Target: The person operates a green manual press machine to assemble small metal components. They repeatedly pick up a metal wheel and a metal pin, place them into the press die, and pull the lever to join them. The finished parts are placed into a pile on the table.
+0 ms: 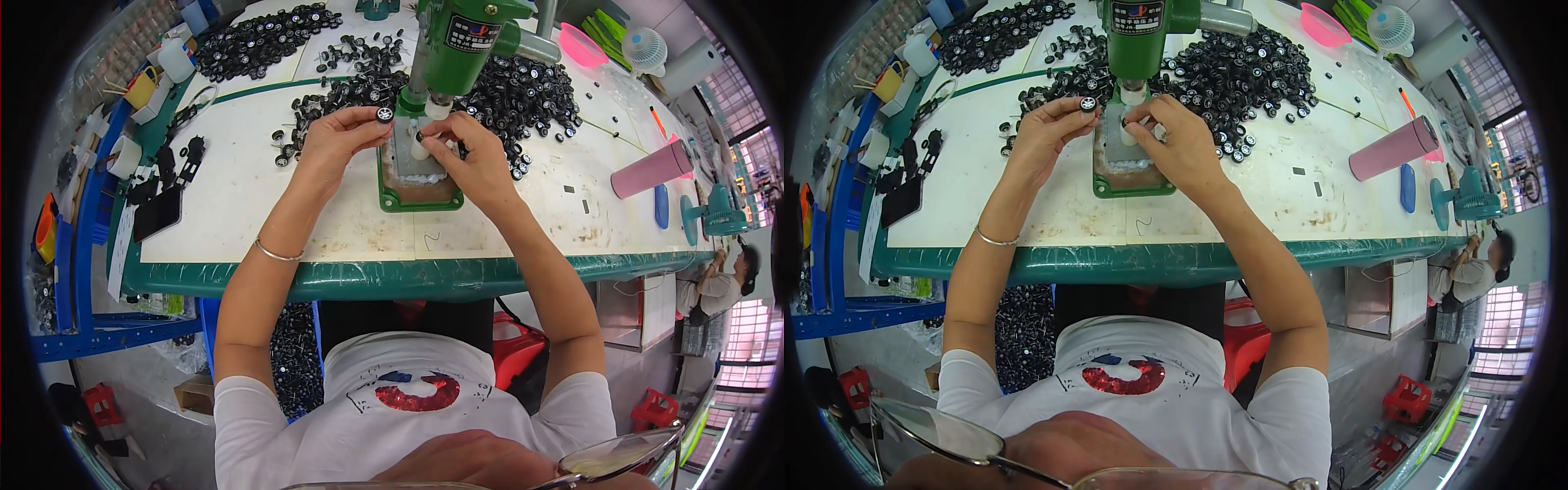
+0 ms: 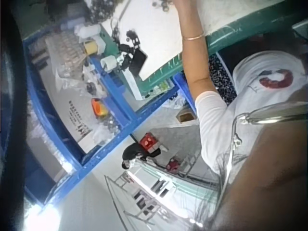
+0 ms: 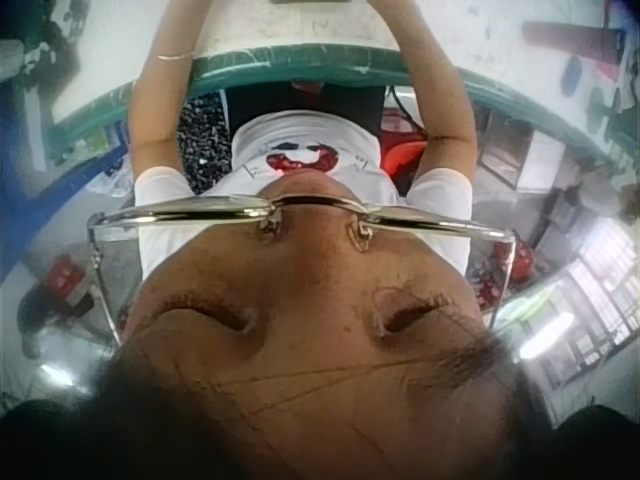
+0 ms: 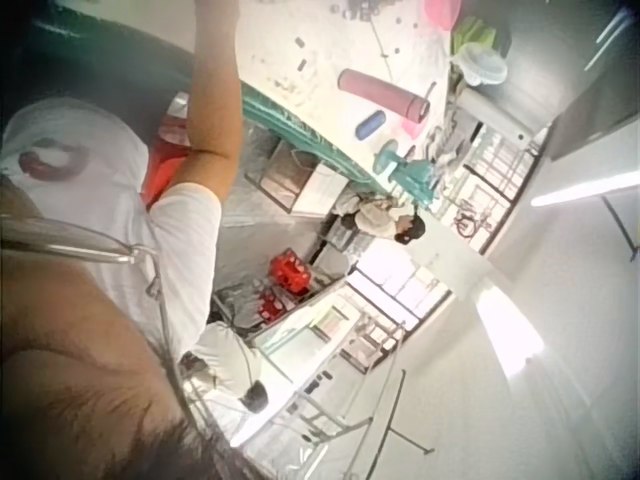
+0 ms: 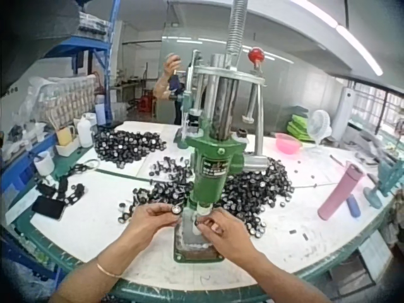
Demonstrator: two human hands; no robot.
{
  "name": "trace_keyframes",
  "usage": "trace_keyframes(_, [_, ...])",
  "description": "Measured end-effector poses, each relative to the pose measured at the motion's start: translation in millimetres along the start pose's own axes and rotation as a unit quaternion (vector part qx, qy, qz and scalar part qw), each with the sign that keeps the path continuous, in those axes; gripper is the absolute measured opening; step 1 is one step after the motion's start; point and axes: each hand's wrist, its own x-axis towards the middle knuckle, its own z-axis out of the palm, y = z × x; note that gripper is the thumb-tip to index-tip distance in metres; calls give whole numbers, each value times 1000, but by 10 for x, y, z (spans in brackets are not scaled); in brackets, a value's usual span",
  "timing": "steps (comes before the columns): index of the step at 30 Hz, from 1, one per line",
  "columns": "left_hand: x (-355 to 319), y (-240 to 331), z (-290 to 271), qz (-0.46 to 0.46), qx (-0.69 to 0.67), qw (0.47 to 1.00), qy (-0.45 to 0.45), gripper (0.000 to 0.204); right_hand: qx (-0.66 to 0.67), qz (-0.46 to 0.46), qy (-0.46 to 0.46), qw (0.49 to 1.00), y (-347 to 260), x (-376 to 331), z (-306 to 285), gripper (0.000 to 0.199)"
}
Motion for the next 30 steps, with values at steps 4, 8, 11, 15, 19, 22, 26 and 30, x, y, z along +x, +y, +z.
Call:
trace_keyframes(4, [17, -81, 4, 14, 11, 1000, 7, 19, -66, -54, 10, 996, 8, -15, 4, 19])
trace_keyframes(8, [-36, -87, 26, 19, 11, 1000, 14, 17, 52, 79, -8, 995, 29, 77, -7, 22])
trace_keyframes(11, [-45, -112, 8, 30, 11, 999, 7, 17, 165, 198, -39, 965, 78, 144, -16, 23])
trace_keyframes(15, [-45, -144, 2, 26, 12, 1000, 0, 17, 226, 229, -69, 944, 90, 268, -42, 22])
trace_keyframes(19, [-63, -101, 15, 33, 8, 999, -1, 16, 239, 215, -96, 942, 81, 281, -29, 22])
trace_keyframes(22, [-56, -78, -5, 32, 1, 999, -3, 16, 212, 190, -86, 955, 20, 244, -44, 22])
trace_keyframes(26, [-43, 2, 60, 32, 26, 999, -19, 17, 242, 173, -68, 952, 92, 183, -9, 23])
trace_keyframes(30, [-23, 51, 229, 53, 71, 996, -32, 21, 286, 180, -42, 940, 156, 128, -60, 26])
